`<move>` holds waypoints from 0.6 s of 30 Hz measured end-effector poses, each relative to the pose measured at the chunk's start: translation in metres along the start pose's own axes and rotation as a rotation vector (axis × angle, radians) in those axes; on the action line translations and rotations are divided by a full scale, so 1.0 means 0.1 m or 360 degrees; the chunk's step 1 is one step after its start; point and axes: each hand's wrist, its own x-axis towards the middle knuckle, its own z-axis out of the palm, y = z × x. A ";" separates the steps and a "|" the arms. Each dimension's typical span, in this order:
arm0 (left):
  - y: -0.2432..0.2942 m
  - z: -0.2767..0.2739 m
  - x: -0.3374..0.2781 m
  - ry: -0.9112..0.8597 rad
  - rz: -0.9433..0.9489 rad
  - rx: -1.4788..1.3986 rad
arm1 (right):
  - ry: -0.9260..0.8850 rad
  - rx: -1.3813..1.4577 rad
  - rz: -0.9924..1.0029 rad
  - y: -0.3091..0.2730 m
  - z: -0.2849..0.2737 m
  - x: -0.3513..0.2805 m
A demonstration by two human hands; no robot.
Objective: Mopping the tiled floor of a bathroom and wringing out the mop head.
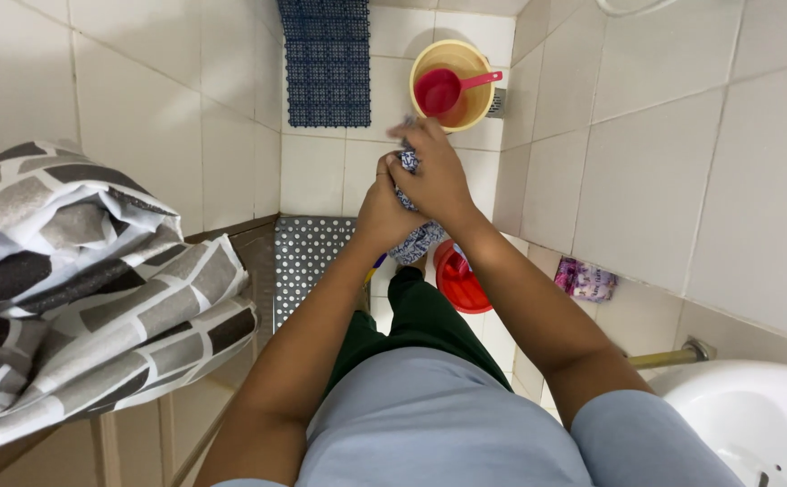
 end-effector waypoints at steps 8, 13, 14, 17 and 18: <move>-0.09 0.04 0.09 0.0033 0.0108 0.0157 | -0.0168 -0.0300 0.0320 0.34 0.13 -0.12; -0.01 0.04 0.04 -0.0093 -0.0186 0.0132 | -0.0172 -0.0186 0.0360 0.39 0.13 -0.12; -0.03 0.05 0.03 -0.0076 -0.0172 0.0100 | -0.0165 -0.0136 0.0377 0.39 0.13 -0.13; 0.06 0.01 0.00 -0.0069 -0.0103 0.0027 | -0.0141 -0.0057 0.0436 0.47 0.16 -0.20; 0.09 -0.01 -0.01 -0.0069 -0.0105 0.0028 | -0.0142 -0.0055 0.0438 0.49 0.17 -0.23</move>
